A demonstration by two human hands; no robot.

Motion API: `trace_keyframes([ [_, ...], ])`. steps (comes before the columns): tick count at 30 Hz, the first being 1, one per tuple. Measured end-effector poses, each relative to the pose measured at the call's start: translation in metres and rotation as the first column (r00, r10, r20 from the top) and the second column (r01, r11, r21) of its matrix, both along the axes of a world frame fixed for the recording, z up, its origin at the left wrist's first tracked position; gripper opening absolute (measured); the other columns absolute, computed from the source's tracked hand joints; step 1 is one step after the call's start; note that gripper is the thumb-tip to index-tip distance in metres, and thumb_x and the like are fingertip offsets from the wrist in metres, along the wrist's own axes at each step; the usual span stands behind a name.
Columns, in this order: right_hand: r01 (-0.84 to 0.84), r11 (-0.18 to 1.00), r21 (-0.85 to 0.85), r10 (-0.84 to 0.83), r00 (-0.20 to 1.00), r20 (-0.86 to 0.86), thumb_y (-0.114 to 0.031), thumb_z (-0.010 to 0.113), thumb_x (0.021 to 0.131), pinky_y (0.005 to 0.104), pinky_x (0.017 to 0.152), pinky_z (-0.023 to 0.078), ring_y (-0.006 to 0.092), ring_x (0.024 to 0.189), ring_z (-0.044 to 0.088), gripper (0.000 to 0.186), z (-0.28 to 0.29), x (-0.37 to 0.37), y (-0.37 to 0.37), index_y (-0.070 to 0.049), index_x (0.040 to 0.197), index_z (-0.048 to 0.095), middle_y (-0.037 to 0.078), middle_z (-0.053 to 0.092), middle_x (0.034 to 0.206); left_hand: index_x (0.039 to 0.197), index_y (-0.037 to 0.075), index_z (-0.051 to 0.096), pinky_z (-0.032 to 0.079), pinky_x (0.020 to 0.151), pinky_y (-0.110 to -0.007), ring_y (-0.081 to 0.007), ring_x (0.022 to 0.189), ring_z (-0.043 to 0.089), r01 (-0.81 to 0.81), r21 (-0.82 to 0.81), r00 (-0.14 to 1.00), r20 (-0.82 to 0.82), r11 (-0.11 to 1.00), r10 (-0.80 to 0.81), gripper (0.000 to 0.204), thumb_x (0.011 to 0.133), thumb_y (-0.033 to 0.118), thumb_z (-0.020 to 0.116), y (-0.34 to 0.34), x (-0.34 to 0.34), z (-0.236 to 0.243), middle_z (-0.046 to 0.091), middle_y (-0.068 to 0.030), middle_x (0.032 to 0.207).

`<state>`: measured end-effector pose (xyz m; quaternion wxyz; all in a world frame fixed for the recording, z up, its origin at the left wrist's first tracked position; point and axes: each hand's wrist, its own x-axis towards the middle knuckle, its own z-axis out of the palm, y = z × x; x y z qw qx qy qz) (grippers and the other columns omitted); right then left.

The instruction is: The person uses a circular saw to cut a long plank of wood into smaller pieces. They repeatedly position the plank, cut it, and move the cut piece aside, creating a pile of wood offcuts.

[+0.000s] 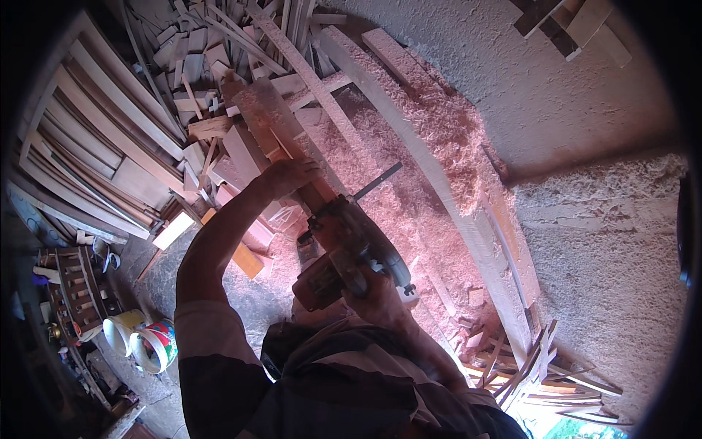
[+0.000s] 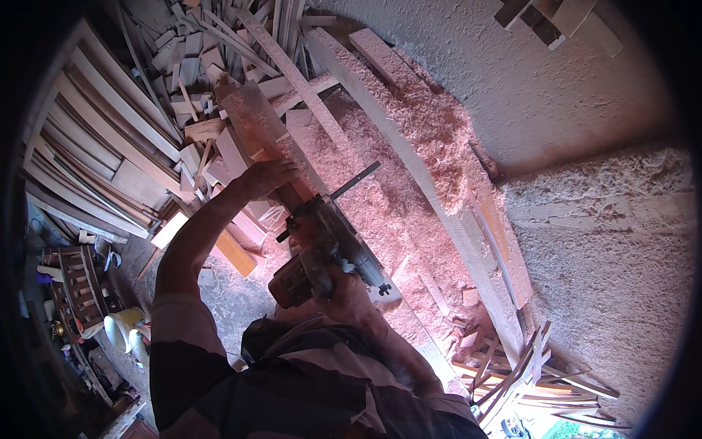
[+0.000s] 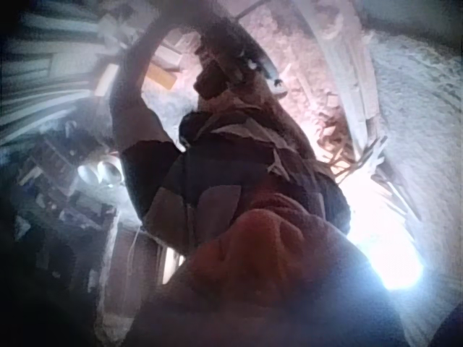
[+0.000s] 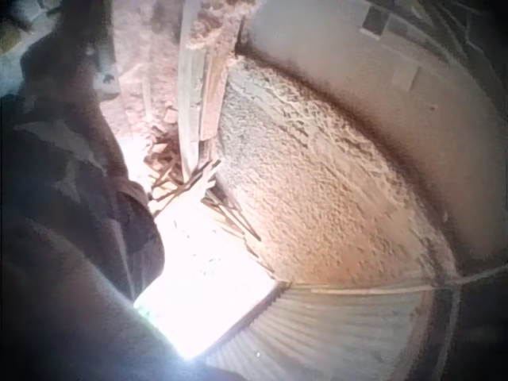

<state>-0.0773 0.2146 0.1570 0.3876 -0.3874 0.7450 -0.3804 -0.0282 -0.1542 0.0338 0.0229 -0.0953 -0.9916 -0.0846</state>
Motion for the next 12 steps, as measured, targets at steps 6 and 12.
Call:
trace_keyframes([
  [6,0.011,1.0,-0.008,-0.011,1.0,0.001,-0.022,0.077,0.082,0.0498,0.076,0.057,0.0444,0.09,0.072,0.045,0.003,-0.001,-0.02,-0.003,0.12,0.063,0.026,0.071,0.091,0.136,0.01,0.054,0.05,0.109,-0.039,-0.0269,0.134,0.054,-0.061,0.023,0.989,0.137,0.998,0.057,0.085,0.062,0.029,0.091,-0.017,-0.002,0.012,0.057,-0.0091,0.141],
  [12,-0.005,0.999,0.04,0.004,1.0,0.012,-0.022,0.076,0.083,0.0507,0.074,0.057,0.0453,0.089,0.071,0.043,0.006,-0.003,-0.029,-0.003,0.119,0.063,0.026,0.071,0.091,0.137,0.01,0.053,0.05,0.109,-0.039,-0.0269,0.136,0.052,-0.038,-0.036,0.999,0.024,0.999,0.039,0.087,0.061,0.03,0.092,-0.025,0.002,-0.003,0.056,-0.0096,0.143],
])
